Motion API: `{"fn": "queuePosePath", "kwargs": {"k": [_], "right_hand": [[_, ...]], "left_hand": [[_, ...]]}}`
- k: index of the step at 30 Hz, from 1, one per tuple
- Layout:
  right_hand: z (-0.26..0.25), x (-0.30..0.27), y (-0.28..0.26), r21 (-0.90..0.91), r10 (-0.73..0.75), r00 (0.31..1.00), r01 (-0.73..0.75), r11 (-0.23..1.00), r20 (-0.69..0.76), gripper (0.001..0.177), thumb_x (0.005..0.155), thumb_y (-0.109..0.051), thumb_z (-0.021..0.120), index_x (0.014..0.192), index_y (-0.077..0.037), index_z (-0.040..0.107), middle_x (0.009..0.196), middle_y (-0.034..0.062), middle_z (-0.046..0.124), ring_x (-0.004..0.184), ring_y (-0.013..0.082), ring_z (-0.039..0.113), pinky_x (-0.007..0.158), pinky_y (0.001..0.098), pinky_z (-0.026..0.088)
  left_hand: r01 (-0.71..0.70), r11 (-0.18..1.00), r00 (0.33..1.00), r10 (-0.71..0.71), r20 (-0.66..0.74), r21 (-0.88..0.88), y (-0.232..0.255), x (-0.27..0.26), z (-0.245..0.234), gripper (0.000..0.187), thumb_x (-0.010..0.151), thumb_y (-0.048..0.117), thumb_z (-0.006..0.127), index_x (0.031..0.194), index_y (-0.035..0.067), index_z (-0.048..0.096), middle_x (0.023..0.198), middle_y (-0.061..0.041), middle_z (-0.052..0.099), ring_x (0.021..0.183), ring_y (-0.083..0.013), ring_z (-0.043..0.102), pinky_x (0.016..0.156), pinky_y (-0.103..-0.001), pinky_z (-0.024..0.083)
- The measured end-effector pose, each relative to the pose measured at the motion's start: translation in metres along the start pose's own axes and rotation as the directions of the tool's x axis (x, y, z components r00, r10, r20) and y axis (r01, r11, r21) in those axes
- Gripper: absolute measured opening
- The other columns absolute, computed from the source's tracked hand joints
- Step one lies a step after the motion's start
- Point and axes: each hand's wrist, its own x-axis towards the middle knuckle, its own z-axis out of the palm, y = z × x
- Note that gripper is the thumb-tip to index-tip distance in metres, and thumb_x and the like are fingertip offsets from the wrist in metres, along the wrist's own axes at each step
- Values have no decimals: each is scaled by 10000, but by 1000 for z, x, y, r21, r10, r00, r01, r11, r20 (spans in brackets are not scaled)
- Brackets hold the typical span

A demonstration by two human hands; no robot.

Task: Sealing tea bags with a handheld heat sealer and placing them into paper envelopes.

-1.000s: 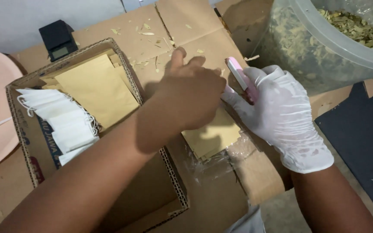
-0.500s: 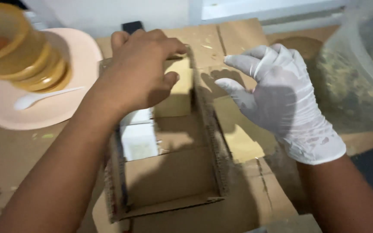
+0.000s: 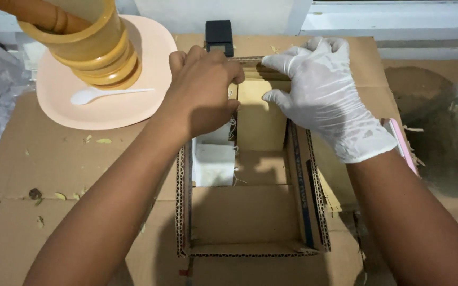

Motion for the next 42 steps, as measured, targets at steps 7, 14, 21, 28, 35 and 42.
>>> {"fn": "queuePosePath", "kwargs": {"k": [7, 14, 21, 28, 35, 42], "right_hand": [[4, -6, -6, 205, 39, 998, -29, 978, -48, 436, 750, -354, 832, 1166, -293, 716, 1050, -33, 751, 1197, 412, 375, 972, 438, 192], [-1, -12, -11, 170, -36, 995, 52, 984, -95, 538, 729, -395, 838, 1226, -235, 705, 1097, -16, 743, 1078, 311, 414, 936, 441, 205], [-38, -6, -31, 326, 92, 975, -155, 932, 202, 404, 844, -357, 758, 1238, -273, 720, 801, -87, 719, 904, 234, 494, 944, 429, 219], [-50, -20, -51, 681, 318, 948, -224, 698, -14, 291, 859, -173, 771, 1141, -110, 739, 743, -90, 677, 737, 53, 616, 770, 258, 529], [-39, -35, -62, 633, 301, 908, -52, 773, -293, 298, 907, -125, 761, 1184, -36, 698, 828, -18, 683, 826, 144, 575, 848, 330, 486], [-45, -23, -55, 584, 469, 878, -432, 688, 96, 344, 814, -148, 782, 1155, -171, 744, 685, -115, 672, 602, 36, 544, 634, 240, 526]], "left_hand": [[-3, 998, 1000, 2, -20, -66, -2, -2, 8, 326, 767, 213, 750, 1082, 206, 666, 1152, -98, 541, 1121, -362, 395, 890, -446, 240], [12, 993, 1000, -10, 13, -120, 10, -8, -4, 241, 787, 219, 770, 1009, 200, 676, 1196, -82, 555, 1163, -335, 392, 920, -453, 251], [25, 970, 999, -30, -16, -244, 10, -17, -6, 268, 761, 259, 761, 1007, 253, 653, 1131, -6, 613, 1111, -271, 396, 868, -413, 225], [68, 948, 997, -74, -6, -312, 5, -19, -5, 502, 768, 161, 751, 1221, 217, 542, 1022, 30, 707, 1145, -257, 449, 857, -414, 234], [-73, 961, 987, 30, -160, -266, -7, 1, 19, 186, 777, 114, 620, 880, 258, 680, 768, 123, 633, 950, -246, 443, 796, -393, 214], [-35, 966, 996, 13, -88, -258, -13, 7, 15, 256, 800, 76, 622, 901, 304, 680, 788, 142, 664, 977, -203, 470, 865, -386, 201]]}}
